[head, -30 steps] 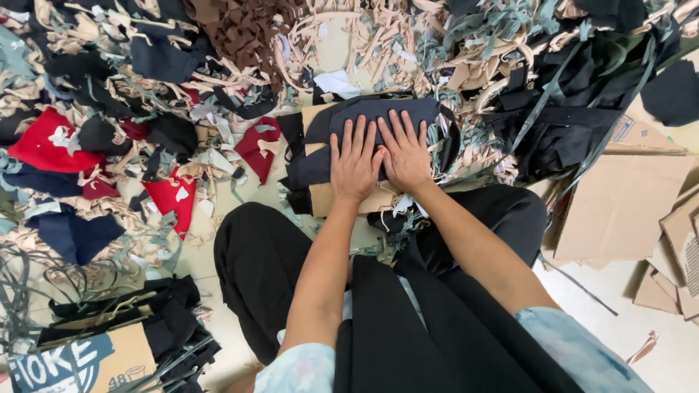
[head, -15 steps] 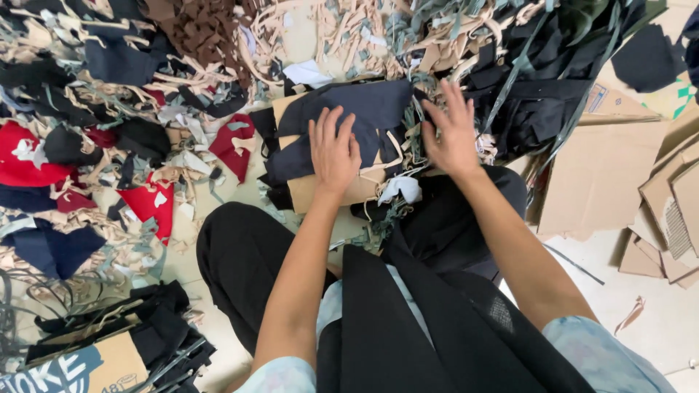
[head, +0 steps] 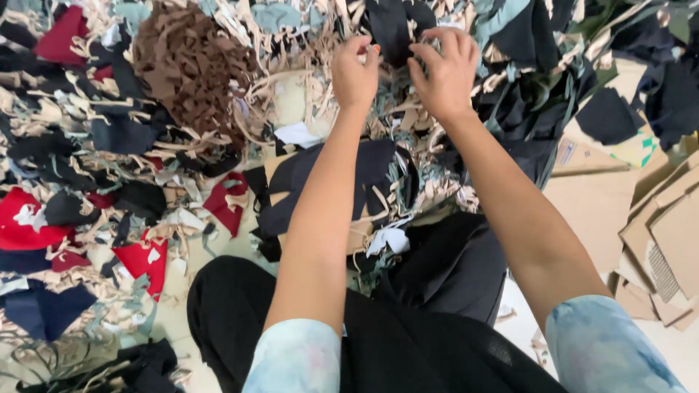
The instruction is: Sorting through a pile of fabric scraps to select and stack specific pieces onto a cardboard base.
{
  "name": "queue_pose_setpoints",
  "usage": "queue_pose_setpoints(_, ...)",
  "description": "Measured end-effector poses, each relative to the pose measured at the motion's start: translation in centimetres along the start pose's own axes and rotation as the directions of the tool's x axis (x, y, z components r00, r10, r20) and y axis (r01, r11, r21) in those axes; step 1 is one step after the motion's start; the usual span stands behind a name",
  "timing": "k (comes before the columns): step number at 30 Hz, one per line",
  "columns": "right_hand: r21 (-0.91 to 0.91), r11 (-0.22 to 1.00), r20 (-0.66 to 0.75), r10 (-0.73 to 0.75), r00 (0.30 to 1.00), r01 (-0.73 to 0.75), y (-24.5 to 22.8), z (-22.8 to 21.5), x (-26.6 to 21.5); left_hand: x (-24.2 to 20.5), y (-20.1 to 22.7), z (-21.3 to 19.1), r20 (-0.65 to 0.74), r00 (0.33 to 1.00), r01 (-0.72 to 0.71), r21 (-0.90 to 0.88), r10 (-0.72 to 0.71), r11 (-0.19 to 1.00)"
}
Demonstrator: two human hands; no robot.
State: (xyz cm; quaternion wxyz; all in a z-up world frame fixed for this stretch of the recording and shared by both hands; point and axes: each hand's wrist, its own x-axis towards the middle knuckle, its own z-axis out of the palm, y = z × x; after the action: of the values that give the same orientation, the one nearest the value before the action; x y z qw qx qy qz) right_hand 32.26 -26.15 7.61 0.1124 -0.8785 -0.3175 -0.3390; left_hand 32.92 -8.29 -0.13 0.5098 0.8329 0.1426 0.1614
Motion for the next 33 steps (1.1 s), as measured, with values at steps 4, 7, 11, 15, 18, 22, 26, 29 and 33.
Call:
queue_pose_setpoints(4,0.016,1.0,0.018,-0.003,1.0,0.003,0.6,3.4,3.2,2.8,2.1,1.8,0.142,0.9,0.434,-0.192,-0.412,0.88)
queue_pose_setpoints(7,-0.059,0.994,0.111,-0.084,0.99,0.091,1.7,6.4,3.5,2.0,2.4,2.6,0.181,0.872,0.484,-0.188,-0.454,0.855)
queue_pose_setpoints(11,-0.006,0.999,0.301,-0.046,0.952,0.05,1.2,7.2,4.0,0.6,2.5,2.5,0.098,0.887,0.455,-0.36,-0.452,0.815)
queue_pose_setpoints(15,0.315,0.948,0.544,-0.212,0.812,0.037,0.1,4.4,4.9,-0.8,3.0,0.0,0.207,0.955,0.285,-0.432,-0.213,0.856)
queue_pose_setpoints(18,0.308,0.93,0.428,-0.322,0.844,0.199,1.9,5.7,2.4,-1.2,-0.1,-2.4,0.352,0.934,0.233,-0.464,-0.063,0.854)
queue_pose_setpoints(22,0.375,0.917,0.627,-0.359,0.691,0.136,-1.1,2.4,0.7,-5.8,2.3,-12.1,0.569,0.795,0.408,-0.248,-0.209,0.879)
queue_pose_setpoints(26,0.536,0.819,0.76,-0.359,0.542,-0.208,-6.4,-0.9,-2.2,-11.4,0.9,-18.4,0.688,0.606,0.59,-0.052,-0.4,0.806)
queue_pose_setpoints(29,0.497,0.716,0.855,-0.309,0.416,-0.491,-11.5,-3.6,-5.3,-16.8,-4.7,-21.0,0.65,0.596,0.587,0.049,-0.472,0.808)
queue_pose_setpoints(33,0.293,0.863,0.933,-0.163,0.322,-0.412,-15.3,-4.1,-11.2,-23.2,-9.8,-23.3,0.561,0.665,0.457,0.218,-0.493,0.863)
